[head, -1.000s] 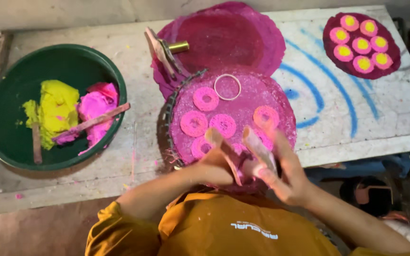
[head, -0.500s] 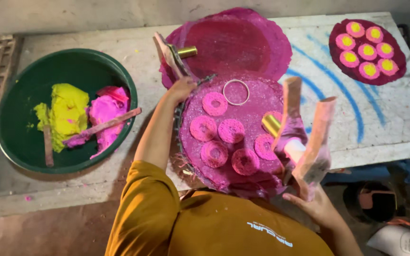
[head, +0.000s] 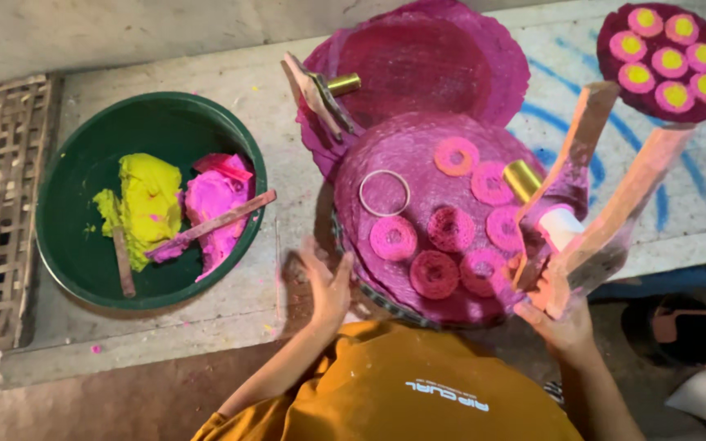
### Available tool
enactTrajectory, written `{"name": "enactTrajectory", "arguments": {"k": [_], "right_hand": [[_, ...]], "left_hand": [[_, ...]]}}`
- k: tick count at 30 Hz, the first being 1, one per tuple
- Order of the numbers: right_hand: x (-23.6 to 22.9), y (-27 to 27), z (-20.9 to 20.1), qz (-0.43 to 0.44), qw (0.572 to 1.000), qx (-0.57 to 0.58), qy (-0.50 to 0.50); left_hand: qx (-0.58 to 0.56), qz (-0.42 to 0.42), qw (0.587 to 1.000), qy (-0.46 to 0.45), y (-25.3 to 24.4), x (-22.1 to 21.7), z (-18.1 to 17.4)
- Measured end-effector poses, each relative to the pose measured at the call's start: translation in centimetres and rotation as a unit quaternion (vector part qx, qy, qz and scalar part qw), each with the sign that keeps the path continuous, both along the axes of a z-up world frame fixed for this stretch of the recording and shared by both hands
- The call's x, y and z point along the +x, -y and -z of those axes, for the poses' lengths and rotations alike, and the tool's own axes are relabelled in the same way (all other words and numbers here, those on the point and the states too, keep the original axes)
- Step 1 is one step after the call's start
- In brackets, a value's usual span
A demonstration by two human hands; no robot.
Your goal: The person uses a wooden mold to shape pieces of pink and yellow clay into ringed circular decorations, placing them onto larger purple clay discs.
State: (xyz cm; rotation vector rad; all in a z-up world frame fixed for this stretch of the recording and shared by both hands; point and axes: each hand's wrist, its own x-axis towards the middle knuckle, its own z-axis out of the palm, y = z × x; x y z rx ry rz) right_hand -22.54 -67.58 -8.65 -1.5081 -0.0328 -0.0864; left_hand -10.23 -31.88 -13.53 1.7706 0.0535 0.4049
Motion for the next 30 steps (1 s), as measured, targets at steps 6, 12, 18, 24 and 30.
{"name": "enactTrajectory", "arguments": {"k": [6, 12, 18, 24, 30], "right_hand": [[0.8, -2.4, -0.6, 0.031, 0.997, 0.072, 0.019], [0.4, -2.7, -1.9, 0.075, 0.997, 0.028, 0.006], [-2.1, -1.1, -0.8, 0.123, 0.991, -0.011, -0.052], [-2.7, -0.4, -1.4, 0.146, 0.979, -0.134, -0.043], [0.0, -0.5, -5.2, 0.011, 0.997, -0.03, -0.065]], "left_hand": [[0.28, 0.205, 0.936, 0.05, -0.4, 7.0, -5.9], [0.385, 0.197, 0.902, -0.007, 2.5, 13.7, -5.2], [0.339, 0.218, 0.915, 0.03, 6.1, 16.0, -2.4], [0.317, 0.253, 0.914, -0.034, 8.6, 16.2, -2.0], [0.323, 0.202, 0.924, 0.013, 8.7, 16.4, -5.5]]}}
